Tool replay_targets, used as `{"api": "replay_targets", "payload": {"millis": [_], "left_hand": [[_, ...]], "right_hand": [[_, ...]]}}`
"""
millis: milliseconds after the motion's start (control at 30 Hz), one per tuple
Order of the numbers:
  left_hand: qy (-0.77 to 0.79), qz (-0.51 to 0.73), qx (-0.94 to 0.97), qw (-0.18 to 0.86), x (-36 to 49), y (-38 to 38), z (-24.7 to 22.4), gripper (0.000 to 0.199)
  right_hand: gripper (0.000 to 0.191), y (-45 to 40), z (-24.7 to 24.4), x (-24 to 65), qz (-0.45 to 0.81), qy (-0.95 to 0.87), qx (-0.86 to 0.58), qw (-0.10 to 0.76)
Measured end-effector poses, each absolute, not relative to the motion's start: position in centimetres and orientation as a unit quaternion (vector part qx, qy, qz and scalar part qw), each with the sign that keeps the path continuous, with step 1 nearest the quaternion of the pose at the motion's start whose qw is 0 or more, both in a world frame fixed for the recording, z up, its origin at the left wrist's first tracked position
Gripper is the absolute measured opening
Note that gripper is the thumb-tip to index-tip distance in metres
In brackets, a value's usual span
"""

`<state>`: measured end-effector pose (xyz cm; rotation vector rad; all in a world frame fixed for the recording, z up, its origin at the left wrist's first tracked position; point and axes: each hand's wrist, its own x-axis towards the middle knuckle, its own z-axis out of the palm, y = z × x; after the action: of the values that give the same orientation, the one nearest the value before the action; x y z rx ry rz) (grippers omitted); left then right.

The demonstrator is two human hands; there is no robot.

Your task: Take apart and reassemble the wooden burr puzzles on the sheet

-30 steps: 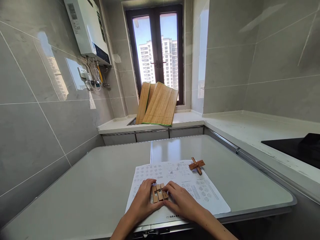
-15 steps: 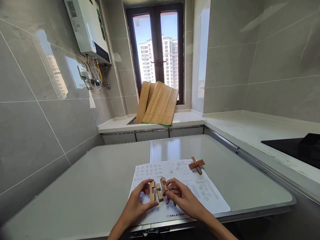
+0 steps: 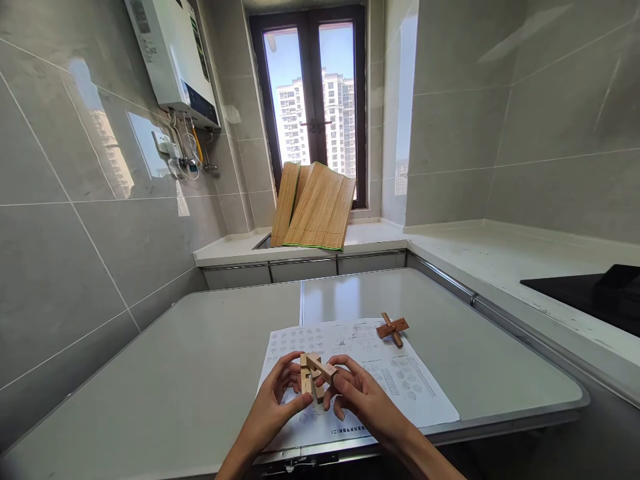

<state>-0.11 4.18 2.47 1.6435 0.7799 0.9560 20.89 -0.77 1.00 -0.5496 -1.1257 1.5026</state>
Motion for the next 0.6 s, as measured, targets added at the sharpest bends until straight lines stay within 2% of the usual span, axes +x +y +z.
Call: {"api": "replay_targets", "payload": {"millis": [133,400,600], "left_hand": [[0.328,0.394,0.681,0.523,-0.1,4.4,1.9,0.069],[0.344,0.39,0.671,0.528,0.1,4.5,0.4,0.067],[0.362,0.384,0.672,0.519,0.1,3.6,0.8,0.065]], "right_hand": [[0.049,-0.3,0.1,20.6,0.65,-0.427,-0.232,0.584],[0.033,-0.2,0.8,19.7,0.675,-0.41,-0.197,0.581],[0.032,-0.4,1.6,19.8,0.596,-0.534,-0.285,0.527]]}}
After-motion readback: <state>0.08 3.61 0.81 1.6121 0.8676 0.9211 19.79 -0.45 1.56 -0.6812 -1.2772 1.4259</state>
